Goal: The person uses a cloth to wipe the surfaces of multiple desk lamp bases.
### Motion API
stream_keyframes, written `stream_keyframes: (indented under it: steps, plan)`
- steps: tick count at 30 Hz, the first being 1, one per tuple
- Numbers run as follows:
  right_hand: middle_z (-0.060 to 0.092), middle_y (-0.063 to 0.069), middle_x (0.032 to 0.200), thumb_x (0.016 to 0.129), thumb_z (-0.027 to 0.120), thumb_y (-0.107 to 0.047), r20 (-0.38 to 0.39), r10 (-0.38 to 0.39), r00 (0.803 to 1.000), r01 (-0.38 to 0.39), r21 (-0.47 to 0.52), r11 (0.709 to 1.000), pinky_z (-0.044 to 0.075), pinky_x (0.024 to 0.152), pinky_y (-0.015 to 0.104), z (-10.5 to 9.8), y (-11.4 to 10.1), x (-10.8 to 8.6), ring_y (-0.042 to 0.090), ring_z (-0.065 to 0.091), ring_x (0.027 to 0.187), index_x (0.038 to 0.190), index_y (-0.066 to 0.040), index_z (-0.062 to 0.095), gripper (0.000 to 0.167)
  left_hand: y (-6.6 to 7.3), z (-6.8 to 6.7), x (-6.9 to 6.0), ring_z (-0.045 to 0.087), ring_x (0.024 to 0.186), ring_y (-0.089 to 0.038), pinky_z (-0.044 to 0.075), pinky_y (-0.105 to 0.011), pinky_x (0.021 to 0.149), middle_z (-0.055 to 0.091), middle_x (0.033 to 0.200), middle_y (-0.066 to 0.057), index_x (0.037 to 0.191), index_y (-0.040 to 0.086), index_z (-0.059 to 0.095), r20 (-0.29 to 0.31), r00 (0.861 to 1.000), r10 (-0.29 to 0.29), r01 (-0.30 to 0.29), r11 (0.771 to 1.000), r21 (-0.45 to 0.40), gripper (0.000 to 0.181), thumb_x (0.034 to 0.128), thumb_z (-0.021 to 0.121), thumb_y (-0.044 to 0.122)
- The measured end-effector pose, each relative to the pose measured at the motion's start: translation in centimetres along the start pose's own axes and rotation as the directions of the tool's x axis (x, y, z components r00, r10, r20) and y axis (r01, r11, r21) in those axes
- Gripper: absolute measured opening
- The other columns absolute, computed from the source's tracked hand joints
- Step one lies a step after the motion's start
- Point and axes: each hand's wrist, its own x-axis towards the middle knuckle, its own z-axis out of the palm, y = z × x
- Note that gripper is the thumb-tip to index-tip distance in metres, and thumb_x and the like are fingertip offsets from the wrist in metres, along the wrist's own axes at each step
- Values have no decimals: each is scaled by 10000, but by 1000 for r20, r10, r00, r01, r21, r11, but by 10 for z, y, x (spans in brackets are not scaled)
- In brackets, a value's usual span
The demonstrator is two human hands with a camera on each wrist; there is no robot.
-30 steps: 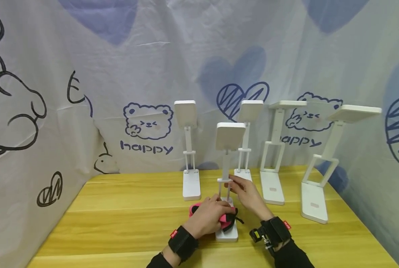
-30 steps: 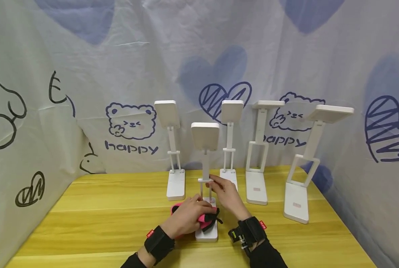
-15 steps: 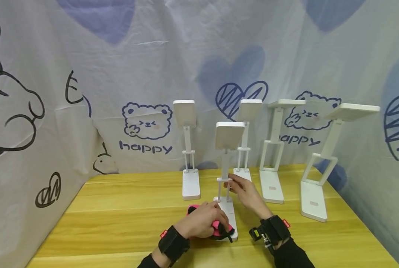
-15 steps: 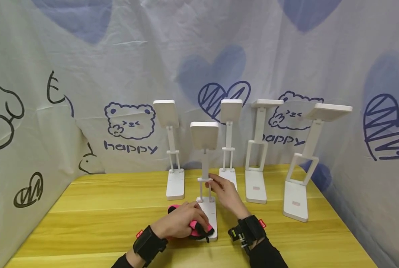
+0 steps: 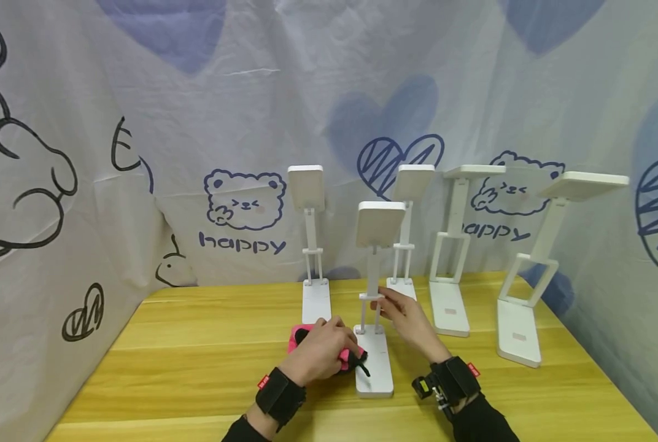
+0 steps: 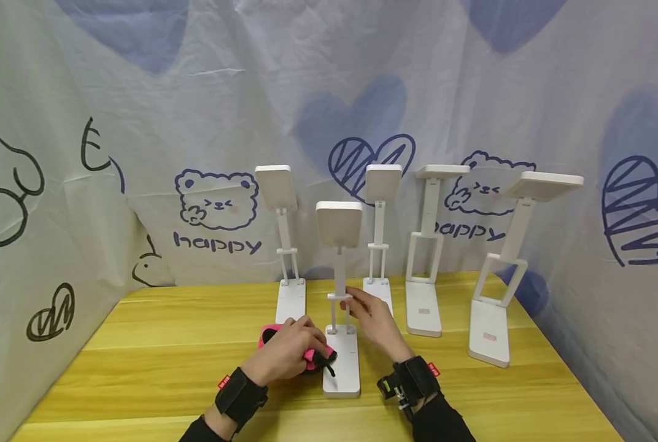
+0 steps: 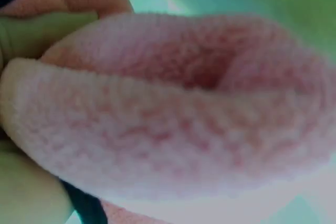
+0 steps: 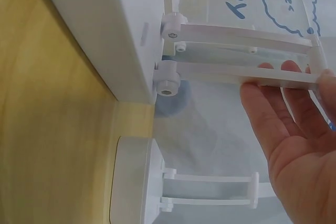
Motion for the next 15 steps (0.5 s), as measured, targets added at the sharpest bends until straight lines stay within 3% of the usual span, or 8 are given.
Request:
stream_keyframes:
  steps: [8, 15]
  plan:
    - [652, 270, 1135, 1044, 444, -158, 0, -5, 1000, 5, -1, 1000, 523, 937, 398, -1, 2, 0, 401, 619, 1121, 1377, 18, 527, 386, 0, 9, 5, 527, 1051, -137, 429, -362, 845, 698, 1120, 98, 1026, 305, 784, -93, 995, -17, 19, 1000, 20, 329, 768, 806, 101]
    - [651, 256, 1146, 1046, 442, -169, 8, 0, 1000, 0, 9, 1000, 518, 947, 378, -1, 1, -1, 385, 619, 1133, 1394, 21, 506, 402, 3, 18, 11, 507, 996, -157, 426, -364, 800, 680, 1079, 50, 1100, 271, 767, -152, 985, -81, 91, 994, 55, 362, 775, 798, 114]
